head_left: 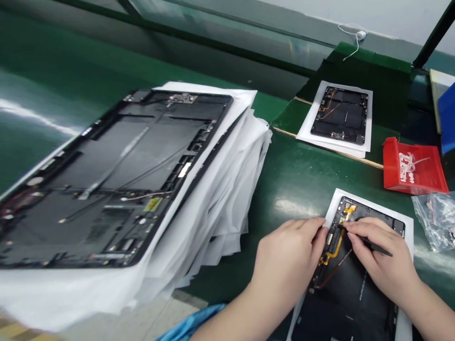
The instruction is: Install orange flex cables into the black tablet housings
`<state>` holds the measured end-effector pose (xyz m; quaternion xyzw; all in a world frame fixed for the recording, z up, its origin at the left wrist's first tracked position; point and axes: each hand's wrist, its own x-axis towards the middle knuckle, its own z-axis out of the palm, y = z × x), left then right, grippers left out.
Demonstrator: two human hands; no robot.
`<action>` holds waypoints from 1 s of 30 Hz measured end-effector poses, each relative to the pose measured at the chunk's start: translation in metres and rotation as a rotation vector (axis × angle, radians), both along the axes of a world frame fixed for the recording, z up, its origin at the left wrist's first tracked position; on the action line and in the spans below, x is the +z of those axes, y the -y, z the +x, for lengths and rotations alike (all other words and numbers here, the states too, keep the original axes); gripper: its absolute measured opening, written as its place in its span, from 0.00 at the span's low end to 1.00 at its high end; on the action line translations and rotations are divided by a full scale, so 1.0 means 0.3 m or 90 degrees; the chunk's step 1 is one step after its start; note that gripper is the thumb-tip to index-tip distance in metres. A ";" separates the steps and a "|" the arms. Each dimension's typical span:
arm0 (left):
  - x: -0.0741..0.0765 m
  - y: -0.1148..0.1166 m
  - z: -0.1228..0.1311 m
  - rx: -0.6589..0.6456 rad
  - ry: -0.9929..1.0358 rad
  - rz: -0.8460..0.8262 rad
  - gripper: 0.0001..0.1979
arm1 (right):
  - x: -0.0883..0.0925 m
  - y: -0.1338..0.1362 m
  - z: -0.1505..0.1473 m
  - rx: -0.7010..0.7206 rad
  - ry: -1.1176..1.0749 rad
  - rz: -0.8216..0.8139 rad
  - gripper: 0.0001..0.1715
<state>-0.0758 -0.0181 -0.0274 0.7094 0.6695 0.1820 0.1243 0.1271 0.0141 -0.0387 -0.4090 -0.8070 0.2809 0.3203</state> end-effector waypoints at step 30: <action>0.059 -0.183 -0.042 -0.078 0.179 -0.348 0.08 | 0.008 0.009 0.022 -0.037 -0.011 -0.027 0.10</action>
